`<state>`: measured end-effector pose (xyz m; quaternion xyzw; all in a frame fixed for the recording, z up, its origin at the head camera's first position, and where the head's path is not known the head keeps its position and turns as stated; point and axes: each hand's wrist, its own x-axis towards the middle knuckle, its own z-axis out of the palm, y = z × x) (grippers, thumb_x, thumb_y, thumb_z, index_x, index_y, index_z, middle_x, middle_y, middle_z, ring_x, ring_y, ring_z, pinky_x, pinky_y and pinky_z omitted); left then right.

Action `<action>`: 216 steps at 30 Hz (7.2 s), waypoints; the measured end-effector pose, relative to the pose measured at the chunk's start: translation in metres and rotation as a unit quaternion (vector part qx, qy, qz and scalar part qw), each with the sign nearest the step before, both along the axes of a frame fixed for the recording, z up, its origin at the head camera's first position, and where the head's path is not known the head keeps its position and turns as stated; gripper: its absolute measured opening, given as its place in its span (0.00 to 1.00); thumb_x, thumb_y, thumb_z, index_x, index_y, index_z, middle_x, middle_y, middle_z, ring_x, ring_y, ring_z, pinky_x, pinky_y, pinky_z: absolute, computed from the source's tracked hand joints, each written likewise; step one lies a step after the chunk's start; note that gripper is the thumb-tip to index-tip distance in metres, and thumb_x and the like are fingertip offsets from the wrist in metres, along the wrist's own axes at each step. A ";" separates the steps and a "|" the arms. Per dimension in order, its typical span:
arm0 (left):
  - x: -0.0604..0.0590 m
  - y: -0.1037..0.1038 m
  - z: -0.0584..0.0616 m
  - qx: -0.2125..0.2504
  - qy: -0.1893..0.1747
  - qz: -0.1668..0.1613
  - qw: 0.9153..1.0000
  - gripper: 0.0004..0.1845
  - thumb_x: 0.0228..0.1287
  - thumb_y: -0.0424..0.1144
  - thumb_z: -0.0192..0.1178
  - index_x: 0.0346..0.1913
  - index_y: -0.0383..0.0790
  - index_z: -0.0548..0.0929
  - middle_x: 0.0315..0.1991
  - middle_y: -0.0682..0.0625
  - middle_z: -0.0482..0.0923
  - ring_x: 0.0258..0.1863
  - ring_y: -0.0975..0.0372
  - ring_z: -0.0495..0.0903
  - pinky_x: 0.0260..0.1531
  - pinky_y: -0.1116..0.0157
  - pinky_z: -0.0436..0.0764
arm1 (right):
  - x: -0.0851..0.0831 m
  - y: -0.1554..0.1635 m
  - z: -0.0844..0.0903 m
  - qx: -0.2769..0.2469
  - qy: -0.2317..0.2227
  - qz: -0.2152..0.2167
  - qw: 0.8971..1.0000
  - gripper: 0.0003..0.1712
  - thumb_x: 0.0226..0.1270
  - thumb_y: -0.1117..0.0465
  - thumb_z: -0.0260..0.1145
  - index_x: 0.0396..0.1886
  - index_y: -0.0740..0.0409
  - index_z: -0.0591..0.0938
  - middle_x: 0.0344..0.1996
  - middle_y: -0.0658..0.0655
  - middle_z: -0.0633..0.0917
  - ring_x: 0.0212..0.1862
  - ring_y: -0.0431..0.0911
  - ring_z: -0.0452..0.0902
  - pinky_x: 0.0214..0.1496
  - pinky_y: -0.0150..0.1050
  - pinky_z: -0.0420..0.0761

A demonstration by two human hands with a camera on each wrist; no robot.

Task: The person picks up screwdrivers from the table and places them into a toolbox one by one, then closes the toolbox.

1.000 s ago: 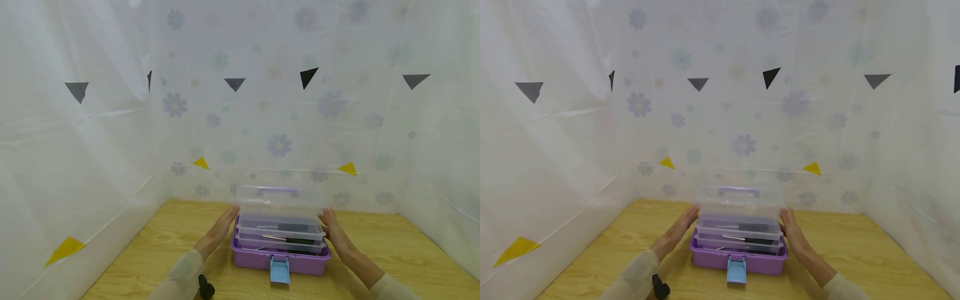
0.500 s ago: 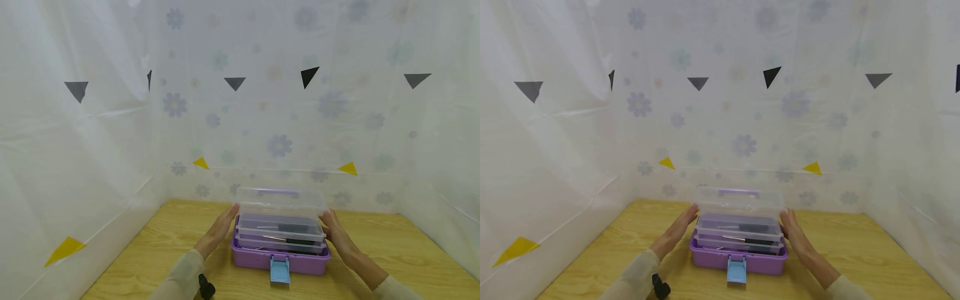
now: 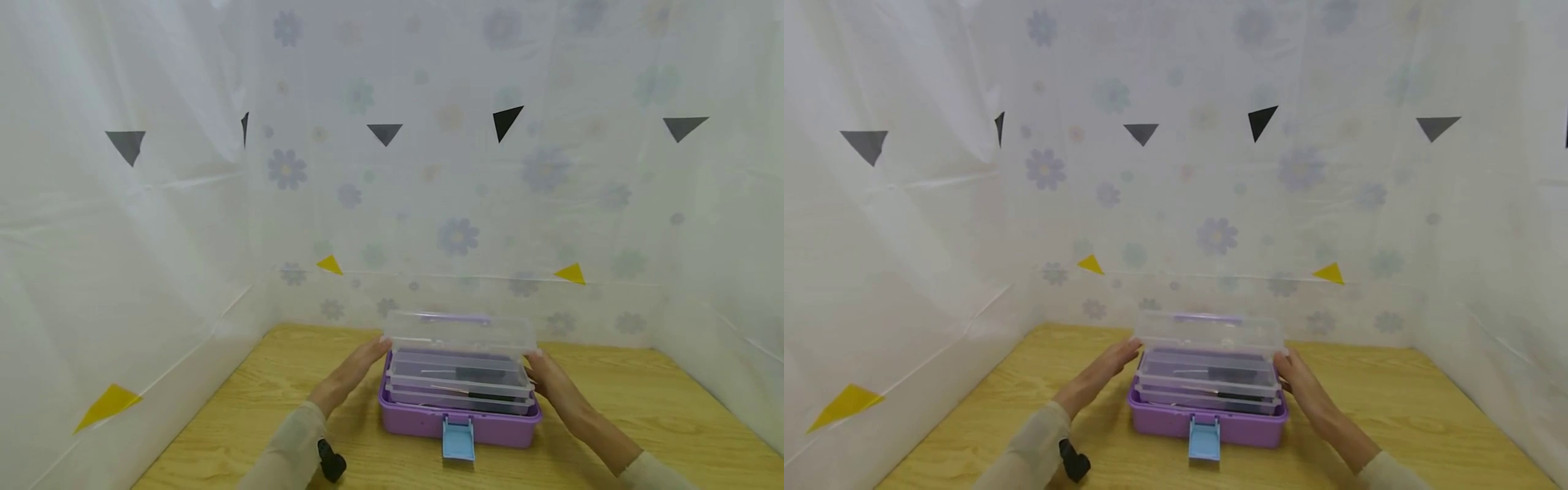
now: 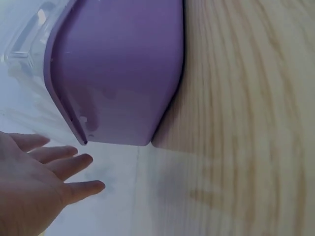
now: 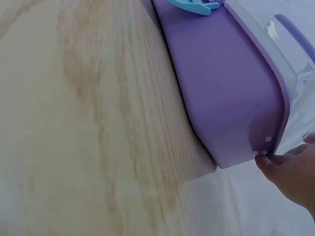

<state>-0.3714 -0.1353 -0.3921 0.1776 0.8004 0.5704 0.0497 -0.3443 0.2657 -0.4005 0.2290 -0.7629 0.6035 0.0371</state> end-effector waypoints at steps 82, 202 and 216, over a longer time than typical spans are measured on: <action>-0.004 -0.029 -0.011 -0.010 -0.035 -0.179 0.983 0.63 0.59 0.43 0.79 0.85 0.56 0.42 0.83 0.48 0.38 0.70 0.42 0.68 0.62 0.51 0.77 | 0.016 0.035 -0.006 0.071 -0.106 0.166 0.978 0.49 0.83 0.63 0.55 0.83 0.62 0.30 0.81 0.68 0.31 0.78 0.72 0.31 0.65 0.34 0.74; 0.020 0.061 0.038 -0.495 0.373 -0.073 0.782 0.72 0.36 0.87 0.64 0.84 0.54 0.54 0.83 0.47 0.48 0.80 0.50 0.51 0.74 0.39 0.55 | 0.046 -0.056 -0.032 0.119 -0.156 0.233 0.952 0.16 0.79 0.58 0.63 0.57 0.65 0.80 0.40 0.59 0.86 0.37 0.47 0.80 0.29 0.34 0.79; 0.021 0.061 0.036 -0.488 0.366 -0.074 0.789 0.71 0.37 0.88 0.62 0.84 0.56 0.53 0.83 0.48 0.47 0.80 0.49 0.50 0.74 0.38 0.53 | 0.048 -0.058 -0.029 0.064 -0.195 0.250 0.946 0.26 0.88 0.52 0.45 0.55 0.73 0.75 0.43 0.61 0.85 0.38 0.47 0.82 0.30 0.33 0.82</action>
